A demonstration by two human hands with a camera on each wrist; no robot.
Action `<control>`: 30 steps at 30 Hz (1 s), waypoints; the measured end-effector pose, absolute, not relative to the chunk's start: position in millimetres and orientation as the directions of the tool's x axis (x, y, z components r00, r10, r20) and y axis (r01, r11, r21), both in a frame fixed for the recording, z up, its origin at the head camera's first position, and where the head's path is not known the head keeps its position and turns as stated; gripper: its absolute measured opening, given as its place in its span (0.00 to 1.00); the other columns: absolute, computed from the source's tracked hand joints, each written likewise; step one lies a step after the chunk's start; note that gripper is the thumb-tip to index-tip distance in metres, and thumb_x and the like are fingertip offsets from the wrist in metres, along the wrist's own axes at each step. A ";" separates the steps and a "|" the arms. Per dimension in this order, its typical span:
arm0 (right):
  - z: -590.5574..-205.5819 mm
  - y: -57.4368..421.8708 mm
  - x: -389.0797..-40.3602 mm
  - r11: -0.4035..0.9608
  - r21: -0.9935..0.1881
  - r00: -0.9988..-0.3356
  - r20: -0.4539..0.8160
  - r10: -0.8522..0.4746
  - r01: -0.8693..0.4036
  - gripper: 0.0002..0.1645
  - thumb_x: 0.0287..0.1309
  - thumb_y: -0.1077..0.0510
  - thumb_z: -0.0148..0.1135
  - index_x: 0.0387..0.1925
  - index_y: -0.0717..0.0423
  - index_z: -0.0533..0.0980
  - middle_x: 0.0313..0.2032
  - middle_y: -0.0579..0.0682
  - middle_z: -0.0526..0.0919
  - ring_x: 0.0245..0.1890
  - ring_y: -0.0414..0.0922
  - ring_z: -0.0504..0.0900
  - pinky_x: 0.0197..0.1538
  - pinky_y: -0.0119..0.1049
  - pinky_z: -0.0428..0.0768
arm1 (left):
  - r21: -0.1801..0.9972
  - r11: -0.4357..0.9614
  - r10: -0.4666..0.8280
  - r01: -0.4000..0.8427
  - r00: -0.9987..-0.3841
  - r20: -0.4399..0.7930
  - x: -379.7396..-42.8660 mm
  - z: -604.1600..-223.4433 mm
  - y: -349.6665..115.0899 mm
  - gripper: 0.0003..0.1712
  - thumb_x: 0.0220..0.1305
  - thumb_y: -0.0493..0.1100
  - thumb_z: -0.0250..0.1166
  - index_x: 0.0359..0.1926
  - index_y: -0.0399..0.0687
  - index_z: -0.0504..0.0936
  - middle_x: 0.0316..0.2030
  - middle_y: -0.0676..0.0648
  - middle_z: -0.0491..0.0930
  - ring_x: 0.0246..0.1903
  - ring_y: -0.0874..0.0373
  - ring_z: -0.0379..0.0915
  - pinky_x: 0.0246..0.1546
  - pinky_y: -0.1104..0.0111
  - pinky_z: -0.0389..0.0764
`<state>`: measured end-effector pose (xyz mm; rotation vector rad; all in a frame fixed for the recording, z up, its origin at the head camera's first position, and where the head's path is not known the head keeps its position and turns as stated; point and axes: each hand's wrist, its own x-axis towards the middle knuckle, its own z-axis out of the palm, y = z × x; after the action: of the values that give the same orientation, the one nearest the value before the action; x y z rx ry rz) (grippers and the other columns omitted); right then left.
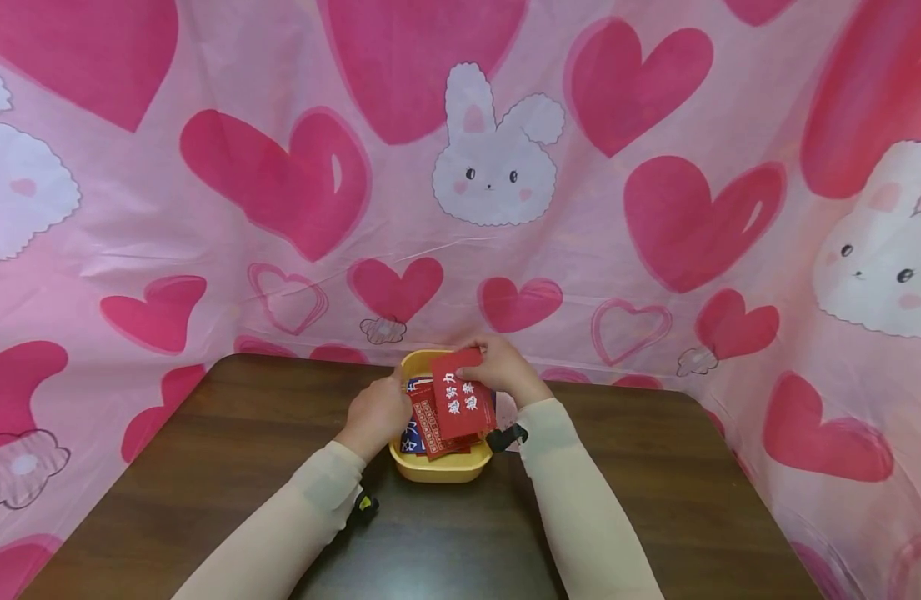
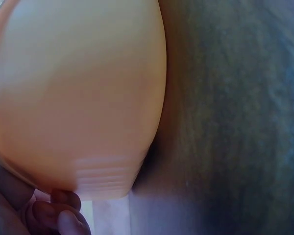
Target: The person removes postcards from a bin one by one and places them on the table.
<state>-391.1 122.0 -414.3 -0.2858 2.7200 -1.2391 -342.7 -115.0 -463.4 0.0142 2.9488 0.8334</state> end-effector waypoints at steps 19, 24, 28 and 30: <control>-417.1 230.5 -392.5 0.525 -0.851 -0.996 -0.076 -0.052 0.037 0.31 0.71 0.56 0.77 0.69 0.62 0.81 0.62 0.65 0.87 0.52 0.54 0.87 0.53 0.42 0.93 | 0.513 0.858 0.033 -0.024 -0.994 -0.102 -342.7 -460.9 -115.9 0.43 0.83 0.48 0.64 0.89 0.40 0.61 0.62 0.35 0.88 0.44 0.47 0.88 0.49 0.48 0.95; -425.4 244.4 -392.4 0.503 -0.850 -0.977 -0.208 -0.048 0.156 0.32 0.73 0.54 0.76 0.72 0.60 0.78 0.65 0.65 0.83 0.54 0.55 0.88 0.53 0.44 0.95 | 0.521 0.853 0.038 -0.026 -0.993 -0.112 -343.3 -462.2 -116.4 0.43 0.83 0.49 0.64 0.89 0.41 0.61 0.62 0.35 0.88 0.44 0.48 0.87 0.48 0.49 0.96; -432.3 250.5 -393.8 0.533 -0.824 -0.966 -0.254 -0.050 0.190 0.30 0.73 0.55 0.75 0.70 0.61 0.78 0.63 0.64 0.83 0.53 0.54 0.88 0.52 0.42 0.94 | 0.503 0.864 0.036 -0.015 -0.995 -0.092 -344.0 -463.7 -116.1 0.42 0.83 0.48 0.62 0.89 0.40 0.62 0.60 0.35 0.89 0.40 0.48 0.86 0.45 0.49 0.95; -435.7 251.9 -394.7 0.545 -0.816 -0.964 -0.262 -0.052 0.193 0.29 0.72 0.56 0.76 0.69 0.62 0.79 0.62 0.64 0.83 0.53 0.54 0.87 0.52 0.42 0.93 | 0.488 0.873 0.037 -0.002 -0.997 -0.071 -344.6 -464.7 -115.7 0.41 0.83 0.47 0.61 0.89 0.40 0.63 0.58 0.35 0.89 0.40 0.48 0.86 0.45 0.48 0.95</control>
<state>-394.7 251.9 -435.7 0.1177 2.5278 -1.3826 -344.6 -115.7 -464.7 0.0276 2.9646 0.7730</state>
